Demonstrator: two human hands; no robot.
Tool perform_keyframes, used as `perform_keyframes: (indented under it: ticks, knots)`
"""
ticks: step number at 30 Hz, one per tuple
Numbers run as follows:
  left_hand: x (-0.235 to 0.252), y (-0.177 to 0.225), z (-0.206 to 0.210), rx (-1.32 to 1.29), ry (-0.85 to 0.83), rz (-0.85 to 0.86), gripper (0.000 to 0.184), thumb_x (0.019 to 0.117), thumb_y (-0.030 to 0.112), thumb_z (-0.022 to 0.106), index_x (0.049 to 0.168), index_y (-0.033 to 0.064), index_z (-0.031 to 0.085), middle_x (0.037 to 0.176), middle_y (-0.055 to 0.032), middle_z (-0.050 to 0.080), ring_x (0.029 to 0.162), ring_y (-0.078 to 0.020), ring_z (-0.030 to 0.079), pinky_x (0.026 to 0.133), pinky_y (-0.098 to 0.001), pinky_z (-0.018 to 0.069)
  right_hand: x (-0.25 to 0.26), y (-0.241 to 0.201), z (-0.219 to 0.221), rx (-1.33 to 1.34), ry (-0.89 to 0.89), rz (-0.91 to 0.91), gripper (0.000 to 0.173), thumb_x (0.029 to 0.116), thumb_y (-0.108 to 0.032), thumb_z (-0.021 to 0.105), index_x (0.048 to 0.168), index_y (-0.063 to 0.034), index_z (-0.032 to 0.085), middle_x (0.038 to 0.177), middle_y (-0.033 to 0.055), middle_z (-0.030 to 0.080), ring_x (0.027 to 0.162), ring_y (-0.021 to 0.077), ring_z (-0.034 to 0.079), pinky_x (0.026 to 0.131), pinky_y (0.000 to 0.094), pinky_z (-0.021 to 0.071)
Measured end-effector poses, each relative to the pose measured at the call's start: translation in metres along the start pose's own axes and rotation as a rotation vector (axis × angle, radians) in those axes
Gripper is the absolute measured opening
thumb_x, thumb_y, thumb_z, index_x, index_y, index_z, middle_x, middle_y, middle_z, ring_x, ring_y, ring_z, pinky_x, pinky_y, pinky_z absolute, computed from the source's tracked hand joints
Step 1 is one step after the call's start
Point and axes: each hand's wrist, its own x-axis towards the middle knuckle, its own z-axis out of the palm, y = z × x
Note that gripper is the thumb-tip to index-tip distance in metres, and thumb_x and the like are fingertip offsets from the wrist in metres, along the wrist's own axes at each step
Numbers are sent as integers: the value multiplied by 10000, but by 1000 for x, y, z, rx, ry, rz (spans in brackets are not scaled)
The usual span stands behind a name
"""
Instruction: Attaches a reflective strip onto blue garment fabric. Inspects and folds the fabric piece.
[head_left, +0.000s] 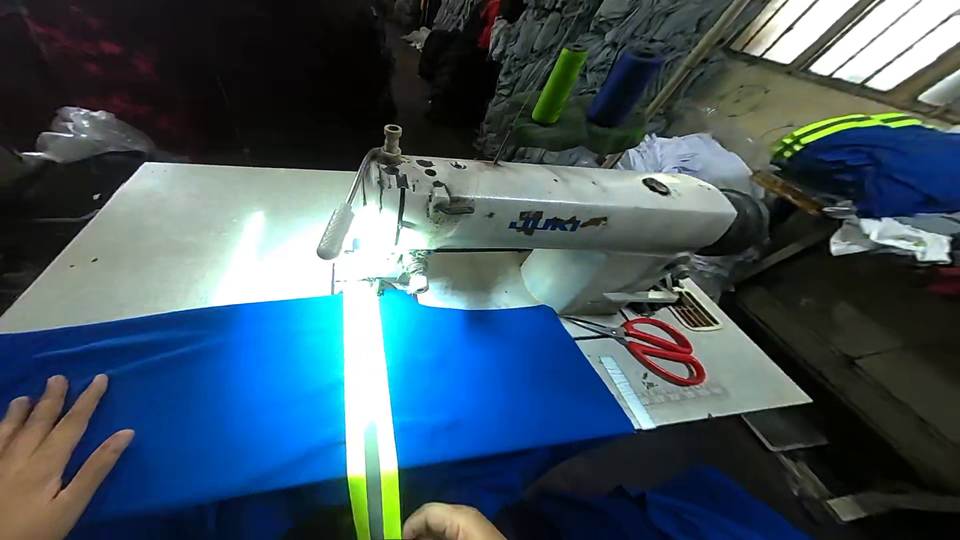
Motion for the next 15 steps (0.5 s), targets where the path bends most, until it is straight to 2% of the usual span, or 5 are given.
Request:
perform_keyframes:
  ticks: [2,4,7,10,15]
  knots:
    - [0,3,0,1,14,0,755,1025,542,389,1579,31,366,1636,-316,239,1522,-538,162,1180,-733,38,-9,-11,2,-314,179,-109,235,1024,-108,569,1144,17,727,1051,155,741,985,250,724,931,438,575]
    - [0,2,0,-2,13,-5,744,1023,530,401,1578,36,373,1638,-311,240,1524,-532,165,1180,-734,41,-16,-22,-2,-608,532,-262,201,1001,-162,614,1091,-50,754,1038,136,744,1018,291,706,927,501,545]
    - [-1,1,0,16,5,4,749,1027,533,388,1583,31,357,1639,-311,235,1524,-531,168,1185,-726,49,-16,-18,-52,-924,870,-218,589,1063,-496,404,1382,-54,626,1430,215,591,1379,442,501,1135,640,370]
    - [0,-3,1,11,2,18,757,1033,551,376,1586,35,353,1637,-312,241,1523,-535,164,1181,-733,44,-15,16,-103,-1139,873,-34,850,1023,-682,186,1531,-67,482,1574,236,436,1449,491,399,1143,717,280]
    - [-1,-3,0,10,0,6,764,1031,561,375,1583,34,358,1636,-315,240,1520,-540,168,1180,-733,42,-20,29,-117,-1235,838,-21,844,1017,-691,171,1549,-105,467,1589,203,431,1461,452,404,1152,710,268]
